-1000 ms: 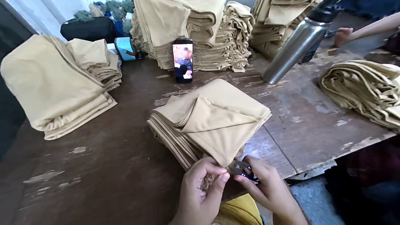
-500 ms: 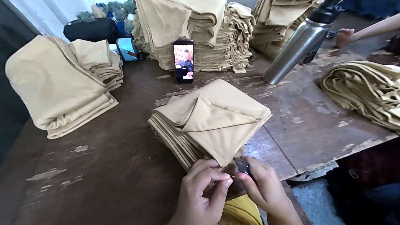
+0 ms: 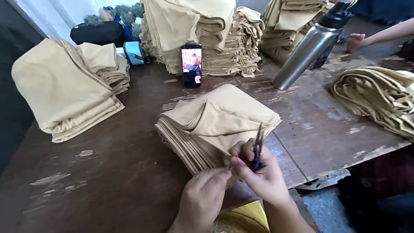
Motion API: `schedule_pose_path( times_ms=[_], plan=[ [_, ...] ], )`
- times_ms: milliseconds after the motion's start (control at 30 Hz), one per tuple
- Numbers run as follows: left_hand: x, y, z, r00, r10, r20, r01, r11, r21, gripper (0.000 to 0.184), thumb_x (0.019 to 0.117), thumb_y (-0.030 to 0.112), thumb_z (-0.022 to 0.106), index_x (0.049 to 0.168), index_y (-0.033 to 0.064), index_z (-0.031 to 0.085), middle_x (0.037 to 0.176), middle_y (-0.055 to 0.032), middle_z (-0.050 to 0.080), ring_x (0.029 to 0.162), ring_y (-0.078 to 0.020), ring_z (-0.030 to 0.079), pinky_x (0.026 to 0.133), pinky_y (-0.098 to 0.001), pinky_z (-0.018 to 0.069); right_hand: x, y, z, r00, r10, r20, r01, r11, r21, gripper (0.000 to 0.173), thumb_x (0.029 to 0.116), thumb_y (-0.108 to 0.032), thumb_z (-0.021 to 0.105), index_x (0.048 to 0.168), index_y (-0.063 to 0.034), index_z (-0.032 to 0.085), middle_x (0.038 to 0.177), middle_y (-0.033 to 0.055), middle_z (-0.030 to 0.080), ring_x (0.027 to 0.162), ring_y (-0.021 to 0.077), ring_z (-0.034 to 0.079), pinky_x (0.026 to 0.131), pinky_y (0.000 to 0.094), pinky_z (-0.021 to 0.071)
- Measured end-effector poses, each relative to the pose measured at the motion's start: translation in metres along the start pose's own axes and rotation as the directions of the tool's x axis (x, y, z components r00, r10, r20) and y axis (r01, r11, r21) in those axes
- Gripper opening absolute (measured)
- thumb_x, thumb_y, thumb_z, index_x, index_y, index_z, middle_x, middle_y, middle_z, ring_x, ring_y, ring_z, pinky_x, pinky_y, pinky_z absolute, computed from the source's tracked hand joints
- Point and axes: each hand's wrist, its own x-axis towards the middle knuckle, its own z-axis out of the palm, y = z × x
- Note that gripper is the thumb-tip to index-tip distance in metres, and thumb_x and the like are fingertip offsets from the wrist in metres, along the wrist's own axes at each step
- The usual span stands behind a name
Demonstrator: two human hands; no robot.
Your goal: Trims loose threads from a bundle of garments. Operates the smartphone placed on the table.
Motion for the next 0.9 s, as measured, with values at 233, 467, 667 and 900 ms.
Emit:
schedule_pose_path(
  times_ms=[233,467,667,900],
  plan=[
    [0.006,0.001,-0.001,0.94,-0.339,0.031,0.328,0.876,-0.354,0.022,0.0927,0.011,0.074,0.108,-0.0053,0.069,0.104,-0.0081,0.074,0.091,-0.0073,0.073,0.08,-0.0223,0.0635,-0.009,0.012,0.01,0.983,0.044,-0.176,0.026,0.926,0.377,0.015,0.0968,-0.007,0.066,0.095,-0.0183,0.057,0.095,-0.0057,0.064,0.082,0.0002,0.061,0.069,0.016,0.0518],
    [0.018,0.003,0.008,0.947,-0.302,0.112,0.322,0.875,-0.361,0.035,0.0898,0.013,0.078,0.118,-0.0067,0.07,0.116,-0.0143,0.07,0.102,-0.0094,0.071,0.087,-0.0224,0.0609,-0.011,0.013,0.009,0.992,-0.008,-0.123,0.039,0.966,0.255,0.014,0.0991,-0.007,0.062,0.094,-0.0172,0.055,0.097,-0.0063,0.063,0.082,-0.003,0.058,0.071,0.0129,0.0497],
    [0.019,0.003,-0.001,0.928,-0.348,0.131,0.371,0.85,-0.373,0.004,0.0905,0.001,0.068,0.093,-0.0015,0.07,0.098,-0.0058,0.072,0.084,-0.0021,0.069,0.073,-0.0155,0.0595,-0.012,0.012,0.009,0.994,-0.01,-0.113,0.035,0.974,0.223,0.013,0.0986,-0.006,0.063,0.093,-0.0164,0.056,0.099,-0.0054,0.065,0.087,-0.0016,0.061,0.075,0.0142,0.0506],
    [0.021,0.003,-0.003,0.906,-0.373,0.199,0.423,0.809,-0.407,0.034,0.0912,0.013,0.073,0.114,-0.0086,0.06,0.106,-0.0096,0.069,0.091,-0.0068,0.071,0.078,-0.0222,0.0622,-0.012,0.011,0.008,0.997,0.007,-0.075,0.008,0.98,0.197,0.012,0.0987,-0.006,0.062,0.093,-0.0147,0.055,0.099,-0.0055,0.065,0.082,-0.0043,0.058,0.069,0.0113,0.0486]
  ],
)
